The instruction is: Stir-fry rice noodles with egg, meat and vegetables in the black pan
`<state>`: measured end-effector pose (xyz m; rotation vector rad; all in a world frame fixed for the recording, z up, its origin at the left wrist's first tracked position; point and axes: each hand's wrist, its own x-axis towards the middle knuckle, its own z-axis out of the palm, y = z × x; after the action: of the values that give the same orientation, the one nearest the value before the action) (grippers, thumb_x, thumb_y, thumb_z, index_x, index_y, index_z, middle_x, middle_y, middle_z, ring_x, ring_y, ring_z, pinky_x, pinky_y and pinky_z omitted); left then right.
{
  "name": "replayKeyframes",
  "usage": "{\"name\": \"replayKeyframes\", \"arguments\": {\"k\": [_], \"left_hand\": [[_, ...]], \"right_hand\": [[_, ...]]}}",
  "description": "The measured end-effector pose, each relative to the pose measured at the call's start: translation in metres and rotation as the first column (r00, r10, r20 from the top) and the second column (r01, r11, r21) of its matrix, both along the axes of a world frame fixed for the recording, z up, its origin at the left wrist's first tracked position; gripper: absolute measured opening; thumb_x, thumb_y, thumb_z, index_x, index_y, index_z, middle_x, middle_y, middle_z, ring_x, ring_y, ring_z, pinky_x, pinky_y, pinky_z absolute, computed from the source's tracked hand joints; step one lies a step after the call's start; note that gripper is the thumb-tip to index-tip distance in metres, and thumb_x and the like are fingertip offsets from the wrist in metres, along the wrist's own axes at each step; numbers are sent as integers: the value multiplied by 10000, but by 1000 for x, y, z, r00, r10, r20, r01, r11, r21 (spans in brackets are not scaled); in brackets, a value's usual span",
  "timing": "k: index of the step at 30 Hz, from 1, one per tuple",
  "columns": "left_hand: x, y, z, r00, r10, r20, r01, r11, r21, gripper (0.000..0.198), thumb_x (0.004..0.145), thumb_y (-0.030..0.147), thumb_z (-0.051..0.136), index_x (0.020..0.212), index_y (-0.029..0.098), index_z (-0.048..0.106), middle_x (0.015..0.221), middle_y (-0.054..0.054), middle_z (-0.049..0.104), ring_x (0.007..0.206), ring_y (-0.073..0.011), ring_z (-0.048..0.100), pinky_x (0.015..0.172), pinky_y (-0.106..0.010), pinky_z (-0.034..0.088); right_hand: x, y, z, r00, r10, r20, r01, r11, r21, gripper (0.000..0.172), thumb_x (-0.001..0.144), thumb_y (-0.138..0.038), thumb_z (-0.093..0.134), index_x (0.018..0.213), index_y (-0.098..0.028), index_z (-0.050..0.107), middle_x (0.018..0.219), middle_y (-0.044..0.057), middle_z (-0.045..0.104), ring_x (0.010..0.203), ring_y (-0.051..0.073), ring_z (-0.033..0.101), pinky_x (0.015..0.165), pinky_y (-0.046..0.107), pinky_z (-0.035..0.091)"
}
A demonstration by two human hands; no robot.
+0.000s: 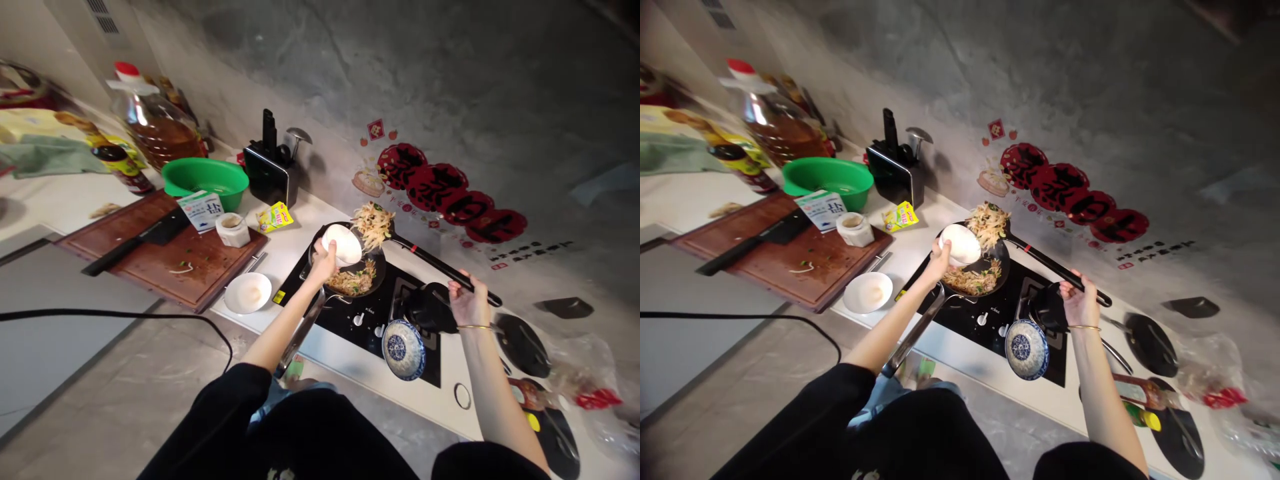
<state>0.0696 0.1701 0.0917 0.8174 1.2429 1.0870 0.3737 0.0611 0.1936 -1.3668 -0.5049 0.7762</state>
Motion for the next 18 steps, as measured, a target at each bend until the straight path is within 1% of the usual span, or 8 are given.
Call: {"name": "replayKeyframes", "arguments": {"k": [2,5,8,11,13,15,17,18], "left_hand": [[16,1,4,998,-52,31,54,997,-64,751,816,655,358,1380,186,196,1212,-209,487,494,-91,547,448,-234,467],[30,-2,12,989,-73,125,86,991,-101,725,846,642,289,1368,158,146,1196,-213,503,474,-77,536,447,-219,474],[32,-4,15,983,-59,173,74,994,-80,734,853,639,275,1364,133,133,1185,-219,504,450,-69,522,455,-228,488],[29,-2,14,992,-44,122,50,997,-51,751,841,654,294,1371,141,159,1153,-199,523,449,-73,534,465,-235,496],[26,0,12,996,-46,79,47,999,-9,756,830,664,310,1379,160,182,1124,-180,542,470,-85,555,465,-231,493],[25,2,11,997,-47,53,45,998,42,761,825,670,314,1385,167,203,1079,-161,561,493,-100,574,464,-230,488],[24,3,10,998,-49,41,45,995,84,765,823,673,316,1388,166,217,1031,-145,576,509,-116,589,464,-235,484],[24,2,10,998,-51,38,47,994,102,765,824,671,317,1389,165,221,1020,-140,578,513,-121,593,463,-238,483]], "right_hand": [[-9,-1,8,1000,-11,25,10,1000,21,241,726,-379,559,859,-200,650,563,-16,623,495,71,573,485,141,503],[-22,-5,10,999,-31,30,29,999,37,254,735,-393,555,872,-197,642,567,-12,626,504,72,578,497,144,502],[-30,-10,5,999,-25,38,24,999,29,278,733,-420,572,879,-190,629,566,-4,635,506,84,587,489,159,503],[-34,-16,1,997,4,74,-6,999,31,311,720,-439,601,890,-179,627,564,6,646,494,101,595,489,192,515],[-38,-20,3,988,28,150,-38,997,61,328,721,-451,611,886,-168,635,562,17,652,482,116,601,486,219,520],[-44,-24,9,959,47,279,-78,992,103,329,726,-464,617,860,-165,649,559,22,651,470,142,608,482,266,529],[-53,-31,17,889,46,455,-117,985,129,320,733,-464,622,856,-172,673,584,26,658,486,172,623,519,330,548],[-59,-35,22,835,40,549,-136,982,134,312,735,-462,625,857,-182,687,603,29,665,509,186,632,551,360,556]]}}
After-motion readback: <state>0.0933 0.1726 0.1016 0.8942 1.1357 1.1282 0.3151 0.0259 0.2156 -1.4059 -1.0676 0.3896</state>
